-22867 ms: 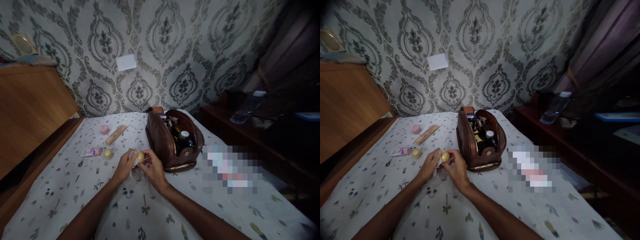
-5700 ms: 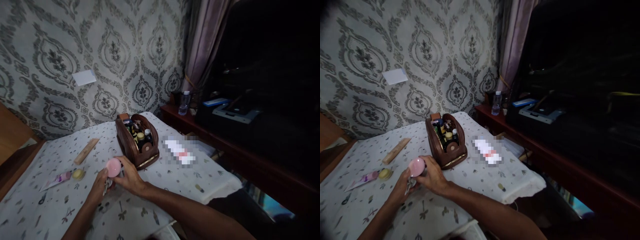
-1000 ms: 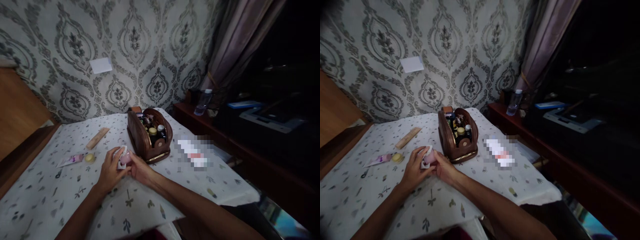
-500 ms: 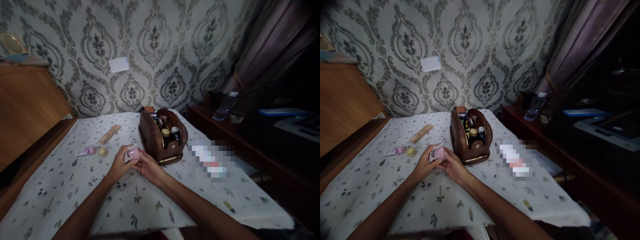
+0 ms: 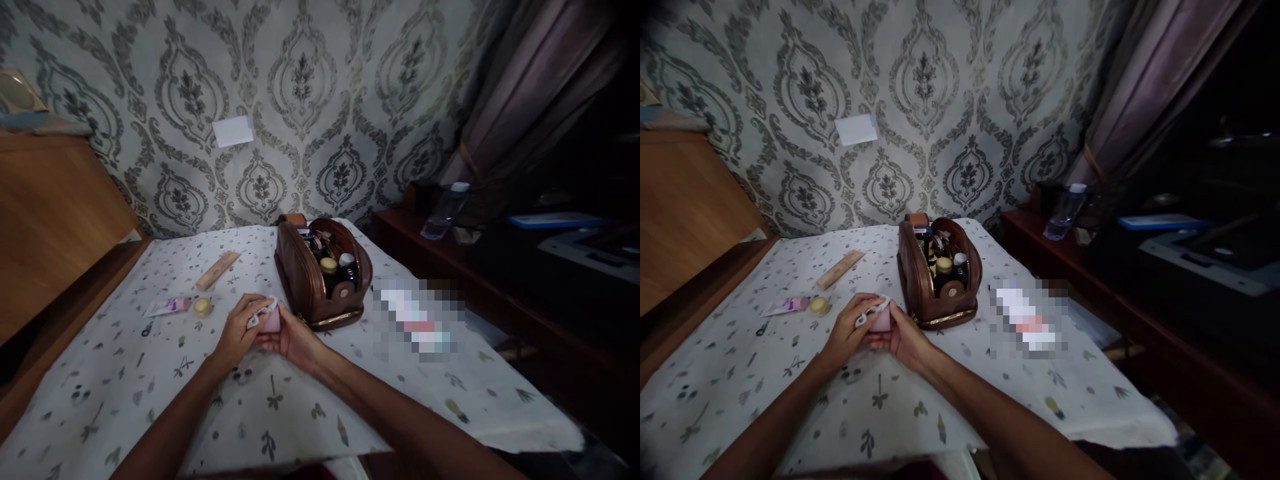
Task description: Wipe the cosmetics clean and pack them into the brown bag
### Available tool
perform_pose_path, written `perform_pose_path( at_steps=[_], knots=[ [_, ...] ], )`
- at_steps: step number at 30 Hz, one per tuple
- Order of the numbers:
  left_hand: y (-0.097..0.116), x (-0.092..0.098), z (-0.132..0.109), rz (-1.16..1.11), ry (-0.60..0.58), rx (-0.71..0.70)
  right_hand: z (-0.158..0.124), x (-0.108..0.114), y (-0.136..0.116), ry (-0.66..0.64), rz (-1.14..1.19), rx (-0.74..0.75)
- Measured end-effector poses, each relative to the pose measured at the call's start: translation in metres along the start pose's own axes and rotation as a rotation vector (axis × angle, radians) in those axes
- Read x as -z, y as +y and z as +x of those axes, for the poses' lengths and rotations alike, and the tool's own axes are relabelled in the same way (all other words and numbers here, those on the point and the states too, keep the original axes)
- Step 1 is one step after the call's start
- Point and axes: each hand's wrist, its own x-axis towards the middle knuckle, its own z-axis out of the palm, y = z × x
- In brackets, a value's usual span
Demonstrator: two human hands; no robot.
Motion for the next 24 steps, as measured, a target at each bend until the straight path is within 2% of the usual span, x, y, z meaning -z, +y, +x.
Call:
perform_pose_path(
  at_steps=[4,10,13,19,24],
  knots=[
    [-0.0021,0.0014,0.0003,0.002,-0.022,0.001,-0.0007,0.0002,-0.0014,-0.039,0.0,-0.039],
    [-0.0046,0.0044,0.0015,0.068,-0.1,-0.033,-0.002,0.0022,-0.0011,-0.018,0.048,0.03],
    [-0.0036,0.0053,0.0019,0.055,-0.075,0.004,-0.0034,0.0005,-0.0023,-0.015,0.041,0.02],
    [-0.0054,0.003,0.0026,-0.051,-0.061,0.089,-0.0073,-0.0043,-0.0058,0.0,0.085,0.12],
    [-0.0061,0.0022,0.0039,-0.072,-0.051,0.073,-0.0089,-0.0059,-0.0045,0.009,0.076,0.175]
  ],
)
